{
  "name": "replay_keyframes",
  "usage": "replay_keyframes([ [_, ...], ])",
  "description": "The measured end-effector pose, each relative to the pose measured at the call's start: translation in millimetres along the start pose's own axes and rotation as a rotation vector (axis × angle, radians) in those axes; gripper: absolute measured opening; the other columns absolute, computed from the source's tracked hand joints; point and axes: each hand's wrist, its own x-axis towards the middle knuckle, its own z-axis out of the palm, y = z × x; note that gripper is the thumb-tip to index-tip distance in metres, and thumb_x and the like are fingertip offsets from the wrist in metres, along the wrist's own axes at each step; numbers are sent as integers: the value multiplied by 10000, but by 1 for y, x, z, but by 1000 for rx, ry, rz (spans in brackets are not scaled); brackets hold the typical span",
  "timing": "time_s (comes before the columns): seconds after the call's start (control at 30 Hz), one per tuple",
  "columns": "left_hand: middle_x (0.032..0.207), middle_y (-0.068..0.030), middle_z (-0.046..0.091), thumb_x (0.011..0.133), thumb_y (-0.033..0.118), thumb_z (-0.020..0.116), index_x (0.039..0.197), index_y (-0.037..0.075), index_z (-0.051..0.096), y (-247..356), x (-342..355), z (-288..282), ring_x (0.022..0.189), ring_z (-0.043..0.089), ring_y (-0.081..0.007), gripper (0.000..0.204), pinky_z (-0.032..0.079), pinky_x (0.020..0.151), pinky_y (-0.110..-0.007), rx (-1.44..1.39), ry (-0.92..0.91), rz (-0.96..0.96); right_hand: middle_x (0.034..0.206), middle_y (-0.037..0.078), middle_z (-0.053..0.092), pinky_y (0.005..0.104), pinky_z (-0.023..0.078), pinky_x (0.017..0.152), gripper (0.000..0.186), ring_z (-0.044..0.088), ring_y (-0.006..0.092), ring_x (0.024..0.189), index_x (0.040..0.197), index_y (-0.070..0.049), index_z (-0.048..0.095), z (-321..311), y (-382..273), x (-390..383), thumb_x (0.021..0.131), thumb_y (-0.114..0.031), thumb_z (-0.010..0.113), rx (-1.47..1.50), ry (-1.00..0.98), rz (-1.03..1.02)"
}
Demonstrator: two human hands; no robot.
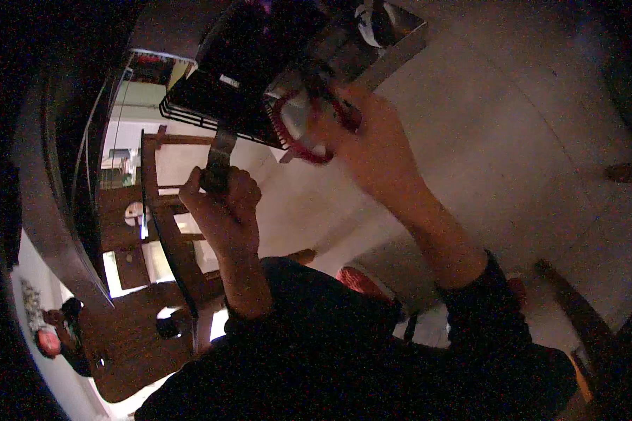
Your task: The person moves a portable gas heater from the floor to a table, then uses a screwdriver to remove screws from the heater's casing. The person continues to unscrew multiple fasteners to access the internal components.
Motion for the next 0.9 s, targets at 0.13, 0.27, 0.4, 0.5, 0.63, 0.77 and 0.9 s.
replay_keyframes([
  [0.13, 414, 19, 178, 801, 398, 271, 494, 123, 217, 3, -6, -2, 373, 168, -94, 416, 155, 383, -233, -65, -84, -30, 687, 18, 521, 168, 298, 411, 306, 421, 43, 501, 1050, -23, 481, 3, -9, 8, 774, -154, 504, 268, 40, 69],
  [0.27, 403, 16, 198, 798, 413, 284, 484, 117, 239, 1, -3, 8, 365, 185, -95, 433, 161, 381, -235, -156, -54, -26, 743, 72, 570, 248, 415, 614, 273, 496, 112, 673, 870, 18, 559, 13, -15, 21, 717, -208, 547, 334, 120, 95],
  [0.4, 386, 16, 206, 787, 447, 313, 462, 112, 266, -3, 0, 14, 338, 197, -96, 469, 171, 374, -237, -182, -69, 1, 774, 89, 577, 261, 417, 641, 295, 502, 125, 697, 878, 21, 555, 21, -7, 27, 722, -229, 539, 397, 59, 30],
  [0.5, 398, 19, 199, 784, 449, 326, 473, 111, 267, -4, 3, 16, 344, 193, -96, 463, 176, 381, -235, -224, -102, -12, 787, 99, 581, 266, 416, 649, 309, 511, 142, 695, 892, 22, 548, 26, -4, 26, 724, -237, 535, 272, 74, -101],
  [0.63, 415, 21, 200, 782, 448, 345, 488, 114, 264, -4, -1, 20, 351, 187, -93, 452, 178, 383, -234, -367, -60, -109, 792, 111, 582, 271, 416, 652, 322, 518, 160, 695, 909, 28, 538, 27, -7, 22, 729, -239, 523, 240, 71, -52],
  [0.77, 424, 22, 193, 786, 444, 361, 494, 118, 244, -2, 1, 29, 364, 192, -90, 453, 175, 382, -231, -376, -108, -98, 788, 129, 579, 279, 416, 652, 322, 528, 175, 702, 902, 39, 536, 27, -12, 23, 726, -229, 514, 209, 96, 1],
  [0.9, 426, 21, 190, 787, 444, 366, 497, 116, 250, -3, 1, 35, 370, 185, -92, 453, 170, 376, -234, -312, -85, -56, 785, 142, 578, 292, 416, 654, 320, 537, 192, 703, 889, 37, 541, 31, -8, 33, 705, -225, 522, 307, 112, 27],
])
